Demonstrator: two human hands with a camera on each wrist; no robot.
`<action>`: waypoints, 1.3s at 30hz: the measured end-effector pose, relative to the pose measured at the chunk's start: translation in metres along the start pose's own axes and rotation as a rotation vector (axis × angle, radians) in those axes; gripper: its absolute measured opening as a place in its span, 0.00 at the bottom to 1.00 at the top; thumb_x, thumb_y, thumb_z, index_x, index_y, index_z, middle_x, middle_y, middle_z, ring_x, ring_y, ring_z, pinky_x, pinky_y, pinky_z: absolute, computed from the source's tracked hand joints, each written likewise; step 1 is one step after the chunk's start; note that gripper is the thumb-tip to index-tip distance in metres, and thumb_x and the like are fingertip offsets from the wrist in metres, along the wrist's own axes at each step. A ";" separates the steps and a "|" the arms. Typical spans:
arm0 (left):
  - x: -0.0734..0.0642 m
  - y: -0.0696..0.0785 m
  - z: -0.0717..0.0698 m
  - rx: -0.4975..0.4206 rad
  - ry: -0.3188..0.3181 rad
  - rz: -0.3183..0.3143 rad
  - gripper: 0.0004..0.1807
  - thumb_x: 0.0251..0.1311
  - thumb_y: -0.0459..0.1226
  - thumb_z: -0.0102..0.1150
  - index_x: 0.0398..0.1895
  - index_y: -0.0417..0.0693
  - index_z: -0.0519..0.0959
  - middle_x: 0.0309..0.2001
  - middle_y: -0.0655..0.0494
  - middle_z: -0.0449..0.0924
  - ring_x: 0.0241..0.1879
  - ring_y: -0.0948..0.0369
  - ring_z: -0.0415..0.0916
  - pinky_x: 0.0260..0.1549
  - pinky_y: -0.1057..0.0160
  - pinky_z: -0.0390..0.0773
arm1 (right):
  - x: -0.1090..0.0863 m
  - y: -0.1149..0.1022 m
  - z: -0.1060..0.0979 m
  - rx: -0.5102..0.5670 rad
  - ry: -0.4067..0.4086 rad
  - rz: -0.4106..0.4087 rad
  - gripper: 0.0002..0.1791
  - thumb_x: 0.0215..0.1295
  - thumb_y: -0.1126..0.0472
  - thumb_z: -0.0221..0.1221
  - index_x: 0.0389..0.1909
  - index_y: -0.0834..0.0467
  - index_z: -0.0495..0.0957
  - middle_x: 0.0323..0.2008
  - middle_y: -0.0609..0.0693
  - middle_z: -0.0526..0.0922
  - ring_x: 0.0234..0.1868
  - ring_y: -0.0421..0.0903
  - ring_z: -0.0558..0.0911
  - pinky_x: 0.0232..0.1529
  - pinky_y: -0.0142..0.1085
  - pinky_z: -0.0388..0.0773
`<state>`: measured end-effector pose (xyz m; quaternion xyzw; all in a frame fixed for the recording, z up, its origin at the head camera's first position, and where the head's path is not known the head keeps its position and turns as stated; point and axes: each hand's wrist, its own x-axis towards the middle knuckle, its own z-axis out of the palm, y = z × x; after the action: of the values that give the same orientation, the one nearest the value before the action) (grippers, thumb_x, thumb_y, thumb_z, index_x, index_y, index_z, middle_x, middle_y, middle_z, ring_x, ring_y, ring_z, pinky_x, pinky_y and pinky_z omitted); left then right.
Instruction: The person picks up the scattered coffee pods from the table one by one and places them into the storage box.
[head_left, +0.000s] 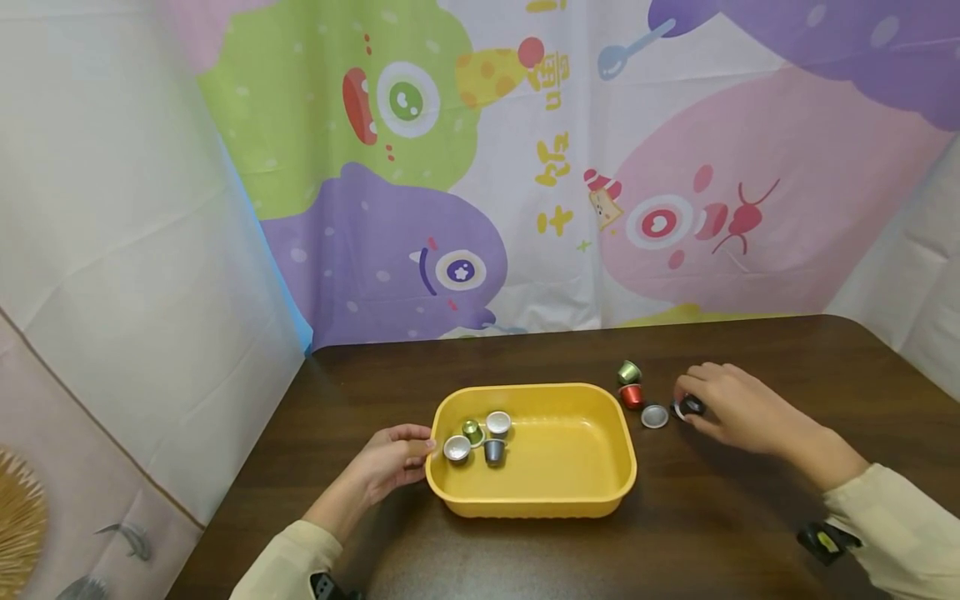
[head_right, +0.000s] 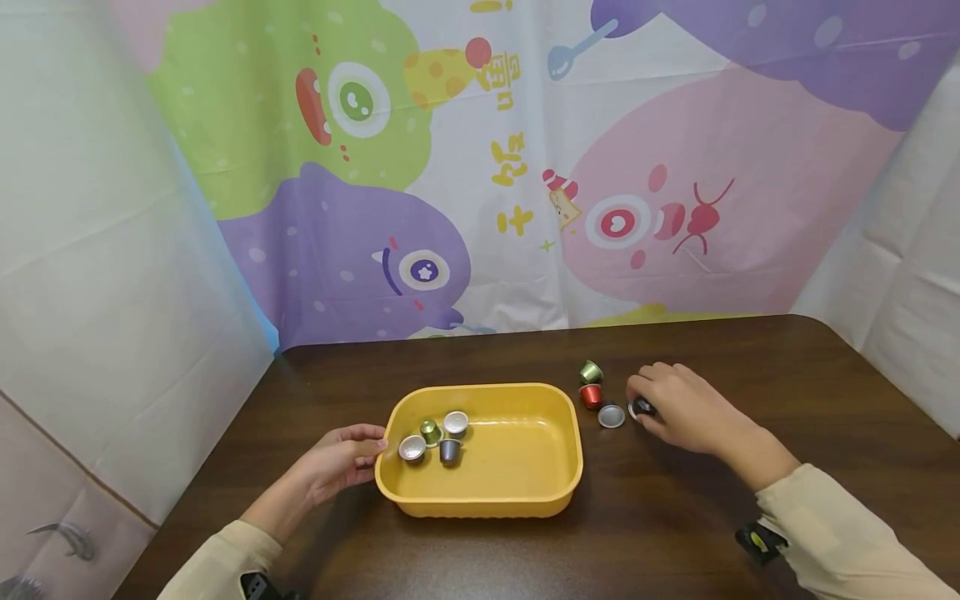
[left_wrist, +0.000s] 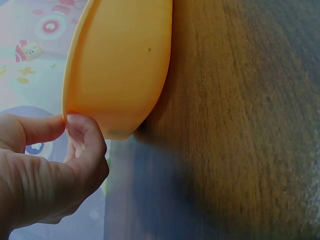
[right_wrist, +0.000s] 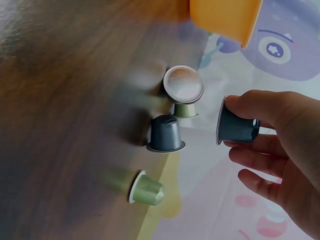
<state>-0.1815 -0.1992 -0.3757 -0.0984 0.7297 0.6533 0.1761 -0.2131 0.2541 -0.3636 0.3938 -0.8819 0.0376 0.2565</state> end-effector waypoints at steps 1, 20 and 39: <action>0.000 0.000 0.000 -0.002 -0.001 0.001 0.17 0.65 0.30 0.54 0.55 0.30 0.69 0.35 0.54 0.76 0.33 0.62 0.75 0.36 0.65 0.81 | 0.001 0.000 -0.001 -0.005 0.003 -0.004 0.18 0.38 0.62 0.77 0.29 0.51 0.77 0.27 0.40 0.76 0.30 0.37 0.75 0.33 0.39 0.74; 0.000 -0.002 0.001 -0.017 0.003 -0.007 0.17 0.65 0.29 0.53 0.55 0.30 0.69 0.35 0.53 0.77 0.32 0.63 0.75 0.35 0.66 0.81 | 0.024 -0.015 -0.017 0.005 -0.052 -0.004 0.17 0.43 0.62 0.75 0.31 0.51 0.78 0.28 0.41 0.76 0.31 0.39 0.73 0.34 0.38 0.72; -0.001 0.001 0.001 -0.017 0.000 -0.009 0.18 0.66 0.30 0.54 0.56 0.30 0.68 0.34 0.56 0.77 0.32 0.64 0.76 0.36 0.66 0.80 | 0.059 -0.036 -0.027 0.070 -0.116 -0.038 0.14 0.48 0.60 0.74 0.33 0.51 0.79 0.30 0.42 0.78 0.34 0.39 0.75 0.38 0.39 0.75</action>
<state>-0.1808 -0.1983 -0.3744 -0.1031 0.7236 0.6589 0.1782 -0.2090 0.1964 -0.3169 0.4210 -0.8856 0.0408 0.1918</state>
